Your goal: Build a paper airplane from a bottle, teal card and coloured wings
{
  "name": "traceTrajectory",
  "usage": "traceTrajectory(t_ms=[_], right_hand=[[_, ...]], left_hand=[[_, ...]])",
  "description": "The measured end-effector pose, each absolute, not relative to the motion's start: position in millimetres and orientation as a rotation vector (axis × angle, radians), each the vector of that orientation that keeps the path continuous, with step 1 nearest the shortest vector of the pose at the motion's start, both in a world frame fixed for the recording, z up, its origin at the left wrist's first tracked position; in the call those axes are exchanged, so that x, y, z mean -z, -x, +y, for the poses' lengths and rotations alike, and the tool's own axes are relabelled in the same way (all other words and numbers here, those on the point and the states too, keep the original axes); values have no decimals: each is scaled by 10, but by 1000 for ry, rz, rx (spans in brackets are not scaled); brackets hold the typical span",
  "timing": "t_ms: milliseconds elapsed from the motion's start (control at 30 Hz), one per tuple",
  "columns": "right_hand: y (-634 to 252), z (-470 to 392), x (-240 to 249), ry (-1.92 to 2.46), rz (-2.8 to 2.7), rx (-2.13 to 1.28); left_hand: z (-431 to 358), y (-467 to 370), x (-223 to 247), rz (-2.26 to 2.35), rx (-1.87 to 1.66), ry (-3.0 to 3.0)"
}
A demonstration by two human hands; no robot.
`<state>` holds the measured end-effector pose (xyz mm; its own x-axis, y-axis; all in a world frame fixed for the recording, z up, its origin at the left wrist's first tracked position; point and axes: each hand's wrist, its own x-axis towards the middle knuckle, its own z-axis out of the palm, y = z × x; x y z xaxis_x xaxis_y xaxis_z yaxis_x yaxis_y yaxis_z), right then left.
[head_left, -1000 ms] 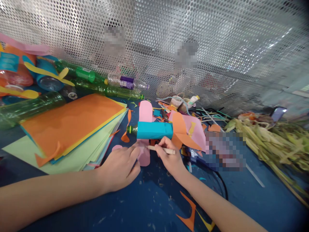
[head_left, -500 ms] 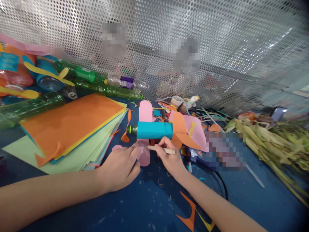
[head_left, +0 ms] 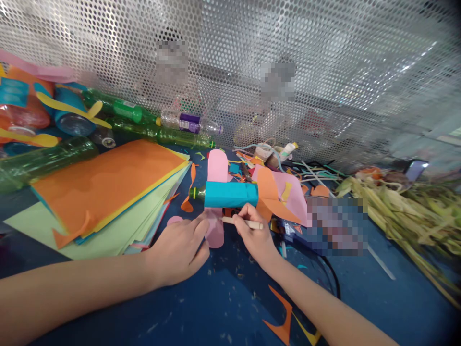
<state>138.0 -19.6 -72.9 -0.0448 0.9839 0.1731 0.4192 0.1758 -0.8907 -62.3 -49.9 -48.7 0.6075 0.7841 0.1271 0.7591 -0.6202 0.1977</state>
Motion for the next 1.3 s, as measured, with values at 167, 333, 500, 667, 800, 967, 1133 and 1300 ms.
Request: traceTrajectory(t_ms=[167, 333, 500, 667, 800, 967, 1133, 1300], right_hand=[[-1374, -193, 704, 1384, -1610, -801], [-1379, -195, 710, 1385, -1614, -812], [-1376, -195, 708, 1391, -1612, -852], [-1377, -192, 703, 1397, -1628, -857], [-1381, -186, 713, 1402, -1611, -847], [-1383, -196, 721, 1397, -1606, -823], [-1393, -199, 738, 1383, -1601, -850], [-1403, -179, 769, 1332, -1622, -890]], left_hand=[[-504, 625, 490, 1306, -280, -2705], [-490, 617, 511, 1298, -293, -2716], [-485, 616, 514, 1303, -297, -2708], [-482, 613, 501, 1320, -272, -2700], [-486, 614, 500, 1316, -271, -2704], [-491, 616, 506, 1306, -291, -2709], [-486, 608, 506, 1314, -286, -2701], [-478, 608, 507, 1320, -266, -2704]])
